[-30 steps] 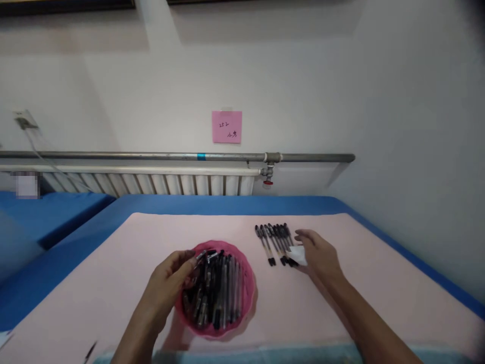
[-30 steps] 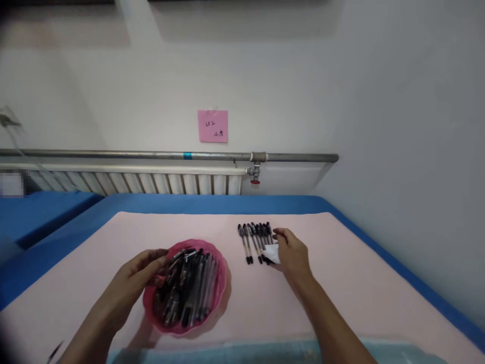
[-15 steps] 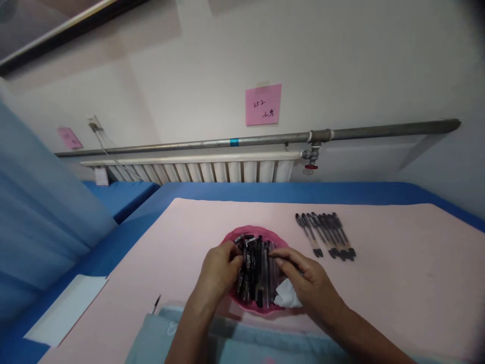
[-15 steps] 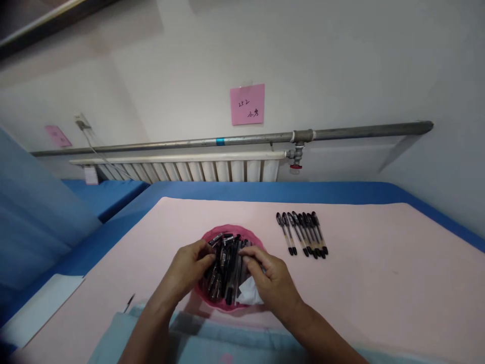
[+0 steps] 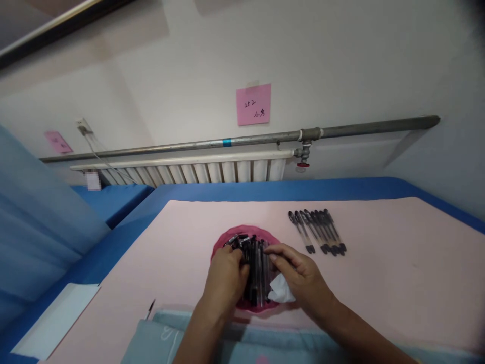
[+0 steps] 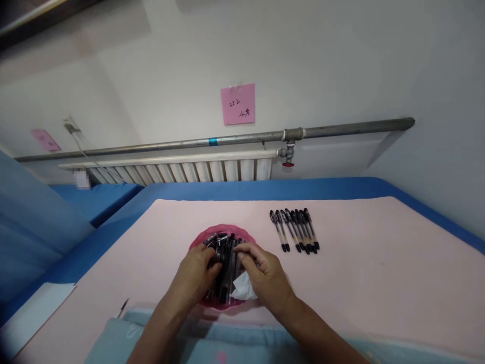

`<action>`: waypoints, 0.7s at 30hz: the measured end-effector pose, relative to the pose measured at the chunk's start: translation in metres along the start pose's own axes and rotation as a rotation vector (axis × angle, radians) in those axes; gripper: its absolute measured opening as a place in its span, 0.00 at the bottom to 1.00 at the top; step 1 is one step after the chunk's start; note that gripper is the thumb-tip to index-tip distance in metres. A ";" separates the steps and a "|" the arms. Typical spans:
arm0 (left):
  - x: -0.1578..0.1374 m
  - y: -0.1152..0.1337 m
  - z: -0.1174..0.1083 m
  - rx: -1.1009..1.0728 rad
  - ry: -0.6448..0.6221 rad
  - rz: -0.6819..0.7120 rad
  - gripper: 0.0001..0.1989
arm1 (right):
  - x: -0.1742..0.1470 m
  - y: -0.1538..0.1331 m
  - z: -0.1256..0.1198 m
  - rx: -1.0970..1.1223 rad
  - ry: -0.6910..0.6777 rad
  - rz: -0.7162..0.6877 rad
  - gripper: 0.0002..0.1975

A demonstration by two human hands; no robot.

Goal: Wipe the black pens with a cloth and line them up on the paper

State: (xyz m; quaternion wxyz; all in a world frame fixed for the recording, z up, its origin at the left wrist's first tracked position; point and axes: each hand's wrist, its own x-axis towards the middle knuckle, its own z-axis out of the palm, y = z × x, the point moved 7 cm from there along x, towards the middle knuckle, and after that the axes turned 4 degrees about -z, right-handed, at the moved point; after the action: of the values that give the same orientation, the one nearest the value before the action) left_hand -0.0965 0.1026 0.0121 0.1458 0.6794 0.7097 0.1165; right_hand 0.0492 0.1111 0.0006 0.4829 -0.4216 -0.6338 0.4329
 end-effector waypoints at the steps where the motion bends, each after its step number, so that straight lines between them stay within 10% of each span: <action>1: -0.001 0.004 0.003 0.000 -0.015 0.010 0.09 | 0.000 0.000 0.000 0.003 -0.002 0.003 0.09; 21: 0.002 0.006 0.020 -0.014 -0.095 -0.062 0.11 | 0.003 0.002 0.001 -0.043 -0.034 -0.036 0.10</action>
State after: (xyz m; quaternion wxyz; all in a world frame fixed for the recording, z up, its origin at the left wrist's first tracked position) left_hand -0.0834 0.1047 -0.0039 0.1876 0.6610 0.7217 0.0843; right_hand 0.0480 0.1143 -0.0002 0.4707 -0.4131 -0.6585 0.4173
